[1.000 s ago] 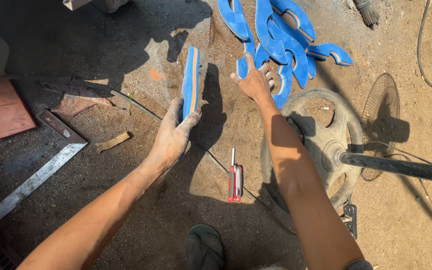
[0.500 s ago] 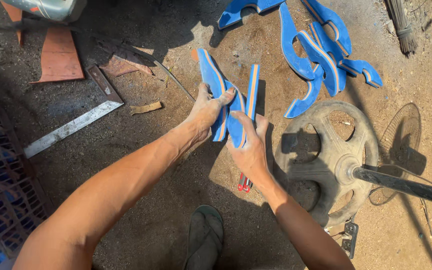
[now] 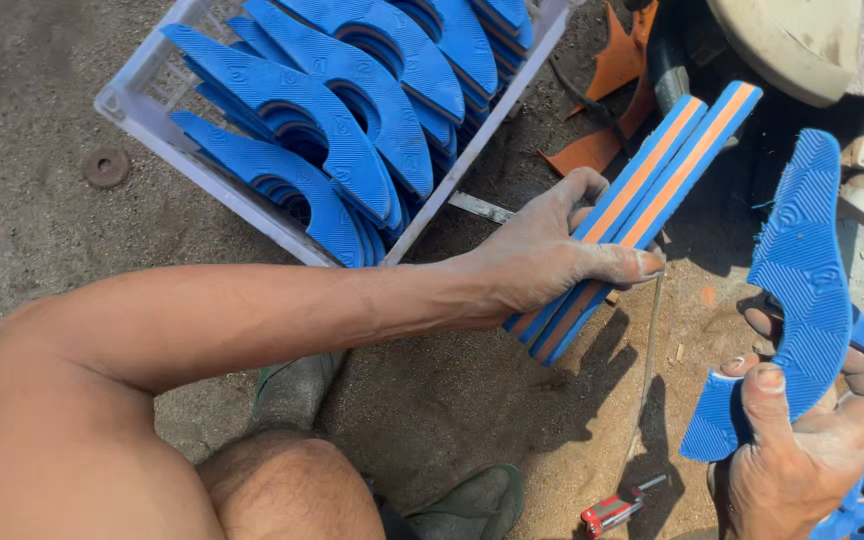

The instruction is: The person repeatedly picks up blue and orange sandals from a pile on the floor and places them into a white plastic crate. The person handles the sandals one at a time, stacking them neatly inside the crate until it is full.

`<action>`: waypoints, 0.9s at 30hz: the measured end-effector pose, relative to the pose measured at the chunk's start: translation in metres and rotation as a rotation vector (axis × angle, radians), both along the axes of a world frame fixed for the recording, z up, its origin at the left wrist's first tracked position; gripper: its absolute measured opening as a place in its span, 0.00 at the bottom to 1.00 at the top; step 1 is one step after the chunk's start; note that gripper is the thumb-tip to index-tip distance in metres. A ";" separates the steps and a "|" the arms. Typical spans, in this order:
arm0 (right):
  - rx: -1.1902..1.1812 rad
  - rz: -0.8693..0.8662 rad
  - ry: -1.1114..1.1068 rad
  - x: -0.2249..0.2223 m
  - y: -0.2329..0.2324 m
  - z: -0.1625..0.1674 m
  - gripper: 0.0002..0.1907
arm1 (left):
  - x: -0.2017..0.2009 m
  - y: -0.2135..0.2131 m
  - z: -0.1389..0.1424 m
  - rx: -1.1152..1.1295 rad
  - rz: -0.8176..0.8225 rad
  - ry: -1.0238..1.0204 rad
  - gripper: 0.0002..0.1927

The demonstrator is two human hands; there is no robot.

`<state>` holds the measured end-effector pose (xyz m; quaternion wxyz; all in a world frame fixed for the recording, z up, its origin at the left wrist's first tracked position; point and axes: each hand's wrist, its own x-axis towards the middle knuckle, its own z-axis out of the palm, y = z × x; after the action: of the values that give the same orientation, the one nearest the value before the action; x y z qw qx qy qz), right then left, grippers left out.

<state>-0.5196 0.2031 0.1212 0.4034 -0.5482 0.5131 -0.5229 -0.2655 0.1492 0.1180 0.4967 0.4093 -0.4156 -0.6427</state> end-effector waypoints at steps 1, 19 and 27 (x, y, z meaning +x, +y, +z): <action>-0.013 0.078 -0.017 0.019 -0.009 0.012 0.26 | 0.034 0.001 0.016 -0.038 0.084 -0.059 0.31; 0.158 0.864 0.277 0.354 -0.042 0.020 0.28 | 0.244 0.115 0.033 0.101 0.688 0.181 0.24; -0.330 0.904 0.860 0.342 -0.045 -0.002 0.23 | 0.227 0.112 -0.012 0.150 0.620 0.018 0.27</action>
<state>-0.1773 0.1581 0.1192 0.2526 -0.9257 0.2602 -0.1072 -0.0386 0.2612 0.1061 0.6411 0.5463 -0.2183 -0.4929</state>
